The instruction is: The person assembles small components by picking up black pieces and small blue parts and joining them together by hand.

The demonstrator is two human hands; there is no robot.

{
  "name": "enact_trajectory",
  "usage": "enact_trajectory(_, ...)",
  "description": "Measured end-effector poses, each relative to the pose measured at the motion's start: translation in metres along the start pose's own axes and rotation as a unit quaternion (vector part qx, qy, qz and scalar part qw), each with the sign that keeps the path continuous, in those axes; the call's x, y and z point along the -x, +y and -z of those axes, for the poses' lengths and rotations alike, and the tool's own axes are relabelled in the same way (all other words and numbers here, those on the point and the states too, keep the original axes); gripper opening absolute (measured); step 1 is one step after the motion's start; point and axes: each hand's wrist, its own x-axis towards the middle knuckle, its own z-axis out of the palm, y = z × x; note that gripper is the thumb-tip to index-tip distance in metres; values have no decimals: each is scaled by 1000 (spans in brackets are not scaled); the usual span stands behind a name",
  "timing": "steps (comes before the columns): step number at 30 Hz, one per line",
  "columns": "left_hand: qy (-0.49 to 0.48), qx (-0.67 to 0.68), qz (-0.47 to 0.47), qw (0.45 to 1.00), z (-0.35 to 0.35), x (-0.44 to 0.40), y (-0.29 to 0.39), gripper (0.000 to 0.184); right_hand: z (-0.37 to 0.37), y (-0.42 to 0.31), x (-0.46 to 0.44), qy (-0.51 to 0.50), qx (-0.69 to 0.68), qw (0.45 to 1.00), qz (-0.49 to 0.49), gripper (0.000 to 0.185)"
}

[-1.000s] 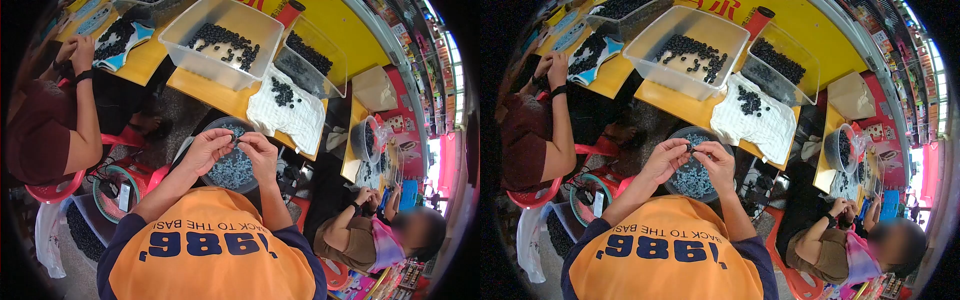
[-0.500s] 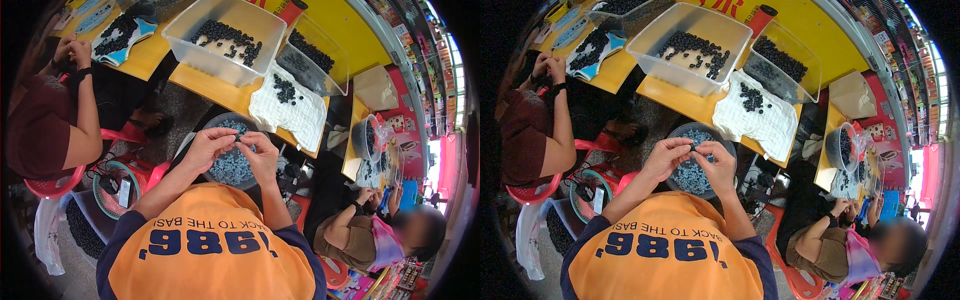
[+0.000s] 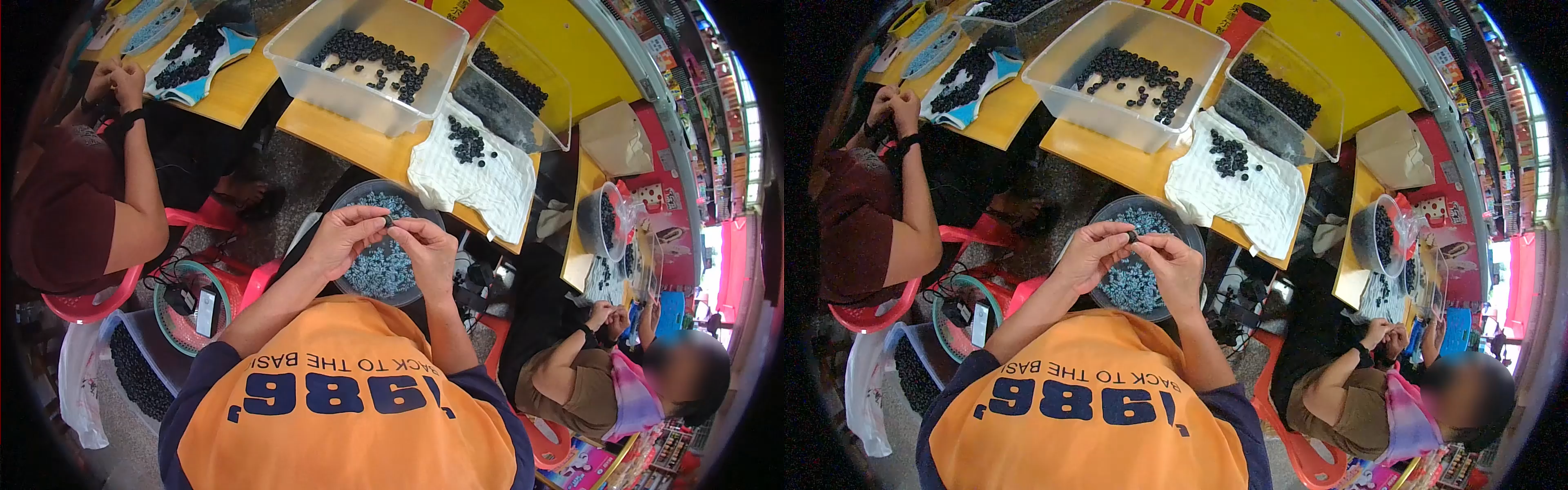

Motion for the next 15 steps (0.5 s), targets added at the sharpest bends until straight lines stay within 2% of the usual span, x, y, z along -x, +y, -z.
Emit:
enact_trajectory(4,5,3,0,1000,0,1,0,18,-3,-1,2,10,6,1000,11,13)
enact_trajectory(6,4,-16,-1,1000,0,2,1,18,-4,-1,3,21,71,996,55,10)
enact_trajectory(10,-16,-39,-8,999,9,0,2,17,-3,8,3,11,53,997,60,13)
enact_trajectory(12,-64,-38,31,997,14,-1,5,22,0,13,2,-28,5,999,37,20)
enact_trajectory(13,-68,-39,30,996,13,-2,6,22,2,11,0,-26,5,999,41,20)
enact_trajectory(15,-97,2,26,995,9,0,7,31,6,6,-5,-95,8,995,30,28)
